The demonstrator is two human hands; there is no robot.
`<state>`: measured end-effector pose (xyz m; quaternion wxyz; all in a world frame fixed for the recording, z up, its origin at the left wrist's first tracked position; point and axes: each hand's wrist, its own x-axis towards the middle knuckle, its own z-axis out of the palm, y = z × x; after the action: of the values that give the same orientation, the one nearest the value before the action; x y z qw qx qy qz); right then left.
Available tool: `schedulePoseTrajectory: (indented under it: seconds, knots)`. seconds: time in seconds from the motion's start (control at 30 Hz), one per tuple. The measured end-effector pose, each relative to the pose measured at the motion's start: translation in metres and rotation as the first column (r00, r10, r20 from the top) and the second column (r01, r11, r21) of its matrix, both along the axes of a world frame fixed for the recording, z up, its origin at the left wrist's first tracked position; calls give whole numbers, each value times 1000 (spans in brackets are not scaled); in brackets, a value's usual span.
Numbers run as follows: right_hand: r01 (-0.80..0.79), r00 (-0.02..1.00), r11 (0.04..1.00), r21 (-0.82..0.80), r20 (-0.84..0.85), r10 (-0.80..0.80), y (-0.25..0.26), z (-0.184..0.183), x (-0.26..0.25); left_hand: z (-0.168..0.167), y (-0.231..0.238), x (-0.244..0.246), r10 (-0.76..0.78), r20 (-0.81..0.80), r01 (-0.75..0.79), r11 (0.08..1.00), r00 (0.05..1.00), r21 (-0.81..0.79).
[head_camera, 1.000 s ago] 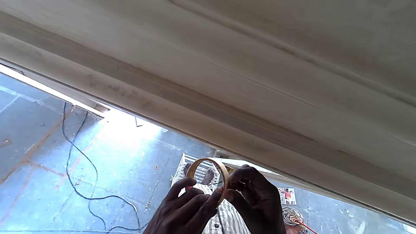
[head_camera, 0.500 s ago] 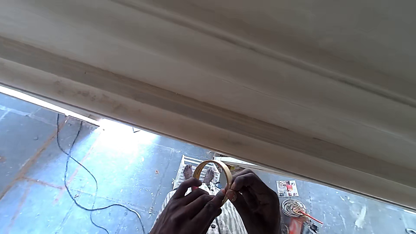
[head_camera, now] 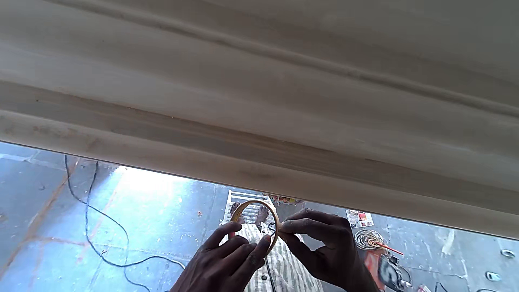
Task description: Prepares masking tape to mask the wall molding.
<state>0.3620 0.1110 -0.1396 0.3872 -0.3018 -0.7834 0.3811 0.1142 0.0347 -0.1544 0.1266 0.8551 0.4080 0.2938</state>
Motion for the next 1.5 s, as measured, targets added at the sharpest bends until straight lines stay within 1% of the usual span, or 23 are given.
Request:
schedulePoseTrajectory:
  seconds: [0.1, 0.2, 0.33, 0.4, 0.5, 0.57, 0.6, 0.67, 0.73, 0.77, 0.83, 0.9, 0.97, 1.0, 1.07, 1.13, 1.17, 1.23, 1.37, 1.4, 1.43, 1.47, 1.5]
  knots:
    - [-22, 1000, 999, 30, 21, 21, 4, 1, 3, 6, -2, 1, -14, -64, 14, 1000, 998, -6]
    - [-21, 998, 1000, 22, 53, 20, 5, 1, 1, 9, -2, 5, -12, -81, 12, 1000, 997, -7]
    - [-5, 987, 998, 69, 162, -6, 7, -1, -2, 9, 0, 10, 9, -84, -9, 1000, 996, -3]
    - [-1, 978, 994, 105, 207, -21, 8, -4, -3, 5, 0, 13, 20, -21, -21, 999, 1000, -33]
    - [8, 965, 977, 214, 254, -64, 10, -10, -6, -2, -3, 23, 64, 153, -45, 991, 986, -126]
    - [36, 963, 959, 283, 246, -109, 9, -14, -8, -5, -7, 28, 123, 243, -74, 977, 962, -200]
    - [54, 969, 959, 277, 217, -117, 8, -17, -9, -6, -9, 30, 153, 277, -87, 968, 949, -235]
    - [58, 990, 987, 148, 117, -76, 4, -20, -10, -6, -14, 32, 209, 310, -122, 953, 928, -279]
    - [-1, 1000, 1000, -26, -3, 1, 4, -21, -9, -4, -15, 33, 257, 301, -180, 948, 918, -261]
    - [-31, 998, 996, -79, -48, 28, 5, -23, -8, -3, -16, 34, 276, 287, -207, 947, 918, -247]
    - [-55, 994, 991, -125, -104, 43, 8, -27, -10, -1, -19, 34, 307, 222, -258, 940, 925, -222]
    - [-58, 997, 989, -134, -59, 50, 12, -27, -11, -3, -25, 36, 330, 130, -303, 933, 935, -195]
    - [-73, 992, 994, -87, 94, 81, 14, -29, -11, -9, -33, 39, 359, 76, -339, 919, 930, -199]
    - [-93, 978, 994, -55, 180, 101, 13, -30, -12, -10, -36, 41, 380, 76, -355, 907, 922, -227]
    - [-150, 943, 988, -45, 294, 156, 8, -36, -13, -10, -44, 47, 445, 130, -372, 851, 886, -371]
    - [-195, 910, 974, -115, 349, 224, 4, -40, -11, -8, -48, 54, 542, 180, -361, 737, 821, -571]
    - [-216, 896, 963, -163, 358, 262, 4, -41, -10, -9, -47, 58, 588, 160, -372, 675, 793, -637]
    - [-251, 879, 937, -243, 349, 326, 2, -44, -9, -16, -44, 63, 644, 90, -405, 577, 760, -709]
    - [-269, 898, 864, -426, 214, 385, -5, -52, 1, -35, -36, 71, 702, -83, -517, 434, 708, -738]
    - [-273, 909, 849, -452, 168, 382, -5, -55, 2, -40, -33, 70, 699, -108, -529, 420, 707, -738]
    - [-268, 920, 840, -472, 132, 368, -5, -57, 1, -45, -31, 68, 676, -108, -510, 431, 729, -744]
    - [-254, 932, 833, -491, 107, 347, -3, -59, 1, -48, -31, 63, 627, -71, -444, 462, 776, -768]
    - [-240, 939, 823, -515, 92, 332, -1, -60, 1, -51, -32, 57, 562, 17, -325, 502, 827, -801]
